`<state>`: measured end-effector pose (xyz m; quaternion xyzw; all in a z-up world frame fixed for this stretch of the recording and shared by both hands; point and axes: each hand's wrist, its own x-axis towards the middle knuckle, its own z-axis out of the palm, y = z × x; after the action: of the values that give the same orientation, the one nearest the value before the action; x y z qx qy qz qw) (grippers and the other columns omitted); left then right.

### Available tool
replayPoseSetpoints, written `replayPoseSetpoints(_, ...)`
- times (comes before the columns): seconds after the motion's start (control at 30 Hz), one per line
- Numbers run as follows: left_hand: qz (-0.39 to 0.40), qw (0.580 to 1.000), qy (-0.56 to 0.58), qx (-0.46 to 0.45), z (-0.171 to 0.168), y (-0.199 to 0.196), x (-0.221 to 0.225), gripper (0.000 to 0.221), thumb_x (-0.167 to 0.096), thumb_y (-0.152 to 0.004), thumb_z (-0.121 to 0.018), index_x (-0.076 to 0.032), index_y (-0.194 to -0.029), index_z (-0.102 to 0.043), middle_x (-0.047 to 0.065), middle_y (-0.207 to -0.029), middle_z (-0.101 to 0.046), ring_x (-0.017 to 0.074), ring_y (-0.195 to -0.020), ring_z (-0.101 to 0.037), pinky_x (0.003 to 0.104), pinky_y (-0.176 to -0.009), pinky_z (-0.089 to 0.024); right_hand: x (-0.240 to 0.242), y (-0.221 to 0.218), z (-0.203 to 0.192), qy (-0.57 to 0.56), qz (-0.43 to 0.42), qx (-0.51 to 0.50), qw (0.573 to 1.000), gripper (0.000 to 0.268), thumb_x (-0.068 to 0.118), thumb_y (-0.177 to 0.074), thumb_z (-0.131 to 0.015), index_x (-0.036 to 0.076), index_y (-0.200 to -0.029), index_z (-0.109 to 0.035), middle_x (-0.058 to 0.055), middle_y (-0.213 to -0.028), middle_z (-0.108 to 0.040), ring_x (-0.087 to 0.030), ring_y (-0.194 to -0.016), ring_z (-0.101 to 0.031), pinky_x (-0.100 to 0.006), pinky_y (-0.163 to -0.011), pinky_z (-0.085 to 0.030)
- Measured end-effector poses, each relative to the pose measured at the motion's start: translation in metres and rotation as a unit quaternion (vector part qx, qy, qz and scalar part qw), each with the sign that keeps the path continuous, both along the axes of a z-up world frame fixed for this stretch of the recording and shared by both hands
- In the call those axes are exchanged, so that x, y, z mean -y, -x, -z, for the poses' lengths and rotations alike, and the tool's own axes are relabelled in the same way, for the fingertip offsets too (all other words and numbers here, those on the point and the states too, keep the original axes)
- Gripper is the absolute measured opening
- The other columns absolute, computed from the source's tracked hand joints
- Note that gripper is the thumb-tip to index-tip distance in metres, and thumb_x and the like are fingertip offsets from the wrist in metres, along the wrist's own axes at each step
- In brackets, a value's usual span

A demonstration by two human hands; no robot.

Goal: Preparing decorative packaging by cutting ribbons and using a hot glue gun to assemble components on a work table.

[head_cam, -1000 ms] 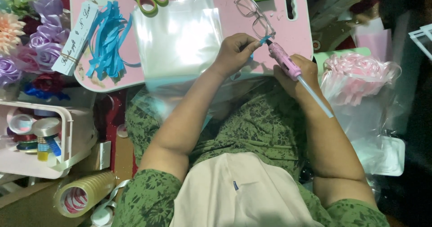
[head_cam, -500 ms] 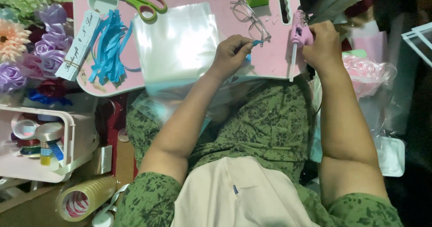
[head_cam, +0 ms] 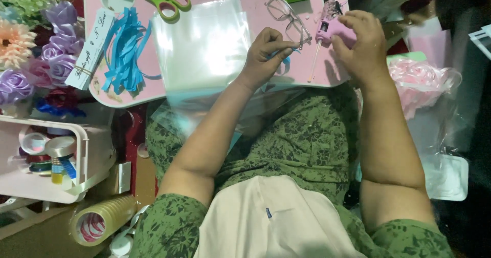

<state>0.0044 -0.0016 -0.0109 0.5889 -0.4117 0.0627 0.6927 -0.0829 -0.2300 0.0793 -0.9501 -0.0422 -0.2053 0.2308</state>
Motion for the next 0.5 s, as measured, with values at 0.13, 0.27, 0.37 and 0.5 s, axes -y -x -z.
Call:
replayPoseSetpoints(0.13,0.010,1.000,0.002,0.008,-0.005,0.000,-0.002,0.021,-0.020,-0.101,-0.066,-0.027,-0.120,-0.071,-0.005,-0.094,-0.040,0.0143,-0.093,-0.044,0.025,-0.084,-0.047,-0.032,0.012,-0.007,-0.072,-0.089,-0.029,0.993,0.031,0.009,-0.098,-0.072,0.003,-0.128,-0.065,-0.018,-0.121,-0.062,-0.028,-0.107,-0.055,-0.048,-0.097,-0.044)
replayPoseSetpoints(0.27,0.008,1.000,0.001,0.022,-0.008,0.000,-0.004,0.020,-0.020,-0.101,-0.066,-0.027,-0.119,-0.071,-0.005,-0.100,-0.042,0.0161,-0.102,-0.044,0.029,-0.094,-0.043,-0.052,0.007,-0.011,-0.255,-0.153,-0.150,0.943,0.030,0.021,-0.105,-0.056,0.007,-0.131,-0.060,-0.008,-0.126,-0.063,-0.019,-0.116,-0.056,-0.033,-0.095,-0.045)
replayPoseSetpoints(0.37,0.016,1.000,0.002,0.016,-0.007,0.000,-0.005,0.019,-0.022,-0.101,-0.066,-0.026,-0.119,-0.072,-0.004,-0.101,-0.041,0.0161,-0.103,-0.044,0.029,-0.095,-0.043,-0.054,0.001,-0.014,-0.327,-0.150,-0.234,0.903,0.031,0.024,-0.105,-0.049,0.010,-0.133,-0.053,-0.004,-0.125,-0.058,-0.017,-0.118,-0.055,-0.034,-0.103,-0.045)
replayPoseSetpoints(0.5,0.039,0.999,0.018,0.016,-0.010,0.001,-0.004,0.020,-0.019,-0.100,-0.068,-0.023,-0.119,-0.072,-0.003,-0.104,-0.042,0.0152,-0.104,-0.047,0.028,-0.097,-0.053,-0.053,-0.007,-0.014,-0.395,-0.139,-0.304,0.856,0.025,0.028,-0.105,-0.049,0.018,-0.128,-0.052,0.001,-0.115,-0.056,-0.012,-0.108,-0.052,-0.028,-0.096,-0.043)
